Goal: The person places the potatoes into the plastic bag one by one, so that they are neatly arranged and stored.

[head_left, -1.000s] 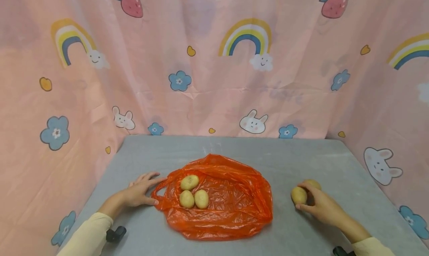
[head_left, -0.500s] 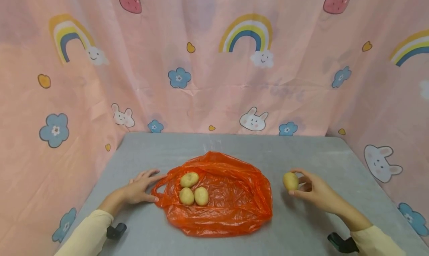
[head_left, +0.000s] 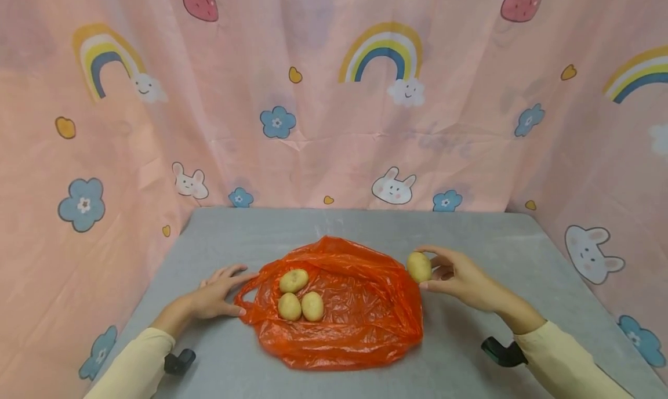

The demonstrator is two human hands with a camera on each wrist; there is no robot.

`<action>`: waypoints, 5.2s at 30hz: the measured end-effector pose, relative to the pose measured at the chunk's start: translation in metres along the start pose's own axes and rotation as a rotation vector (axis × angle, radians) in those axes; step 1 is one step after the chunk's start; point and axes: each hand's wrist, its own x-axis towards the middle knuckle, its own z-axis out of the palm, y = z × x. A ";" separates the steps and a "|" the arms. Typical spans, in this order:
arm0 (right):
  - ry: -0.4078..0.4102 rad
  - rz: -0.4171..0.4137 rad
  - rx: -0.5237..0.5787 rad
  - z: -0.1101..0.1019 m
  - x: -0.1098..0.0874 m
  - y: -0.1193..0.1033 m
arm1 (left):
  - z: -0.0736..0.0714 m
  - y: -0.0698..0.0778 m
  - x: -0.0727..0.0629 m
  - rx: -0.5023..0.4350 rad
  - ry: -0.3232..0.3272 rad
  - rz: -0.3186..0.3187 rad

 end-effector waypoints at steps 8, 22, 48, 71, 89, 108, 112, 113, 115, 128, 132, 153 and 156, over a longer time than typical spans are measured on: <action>-0.007 -0.036 0.001 0.011 0.021 -0.018 | 0.000 0.001 0.000 0.007 -0.005 -0.004; -0.080 -0.057 0.113 0.023 0.050 -0.030 | 0.000 0.001 0.001 0.022 -0.017 -0.015; -0.169 -0.097 0.218 0.051 0.092 -0.052 | 0.001 -0.001 0.003 0.025 -0.001 -0.002; -0.361 -0.082 0.032 0.080 0.121 -0.062 | 0.000 -0.001 0.004 0.022 -0.018 -0.005; -0.536 -0.011 -0.275 0.114 0.124 -0.062 | 0.000 0.002 0.001 0.014 -0.021 -0.011; -0.553 0.073 -0.368 0.124 0.115 -0.059 | 0.001 0.000 0.001 0.019 -0.012 -0.005; -0.536 0.079 -0.405 0.126 0.111 -0.059 | 0.001 0.000 0.002 0.017 -0.018 -0.009; -0.531 0.081 -0.405 0.126 0.110 -0.059 | 0.001 0.000 0.002 0.016 -0.022 -0.011; -0.521 0.078 -0.397 0.126 0.109 -0.058 | 0.000 0.001 0.001 0.010 -0.026 -0.017; -0.509 0.042 -0.347 0.123 0.106 -0.053 | 0.000 0.003 0.001 0.001 -0.031 -0.023; -0.498 0.044 -0.361 0.123 0.106 -0.054 | 0.001 0.002 0.000 0.003 -0.026 -0.019; -0.455 0.042 -0.306 0.112 0.102 -0.052 | 0.002 0.001 0.000 -0.005 -0.015 0.001; -0.439 0.015 -0.272 0.108 0.103 -0.049 | 0.002 0.002 0.000 -0.004 -0.011 0.005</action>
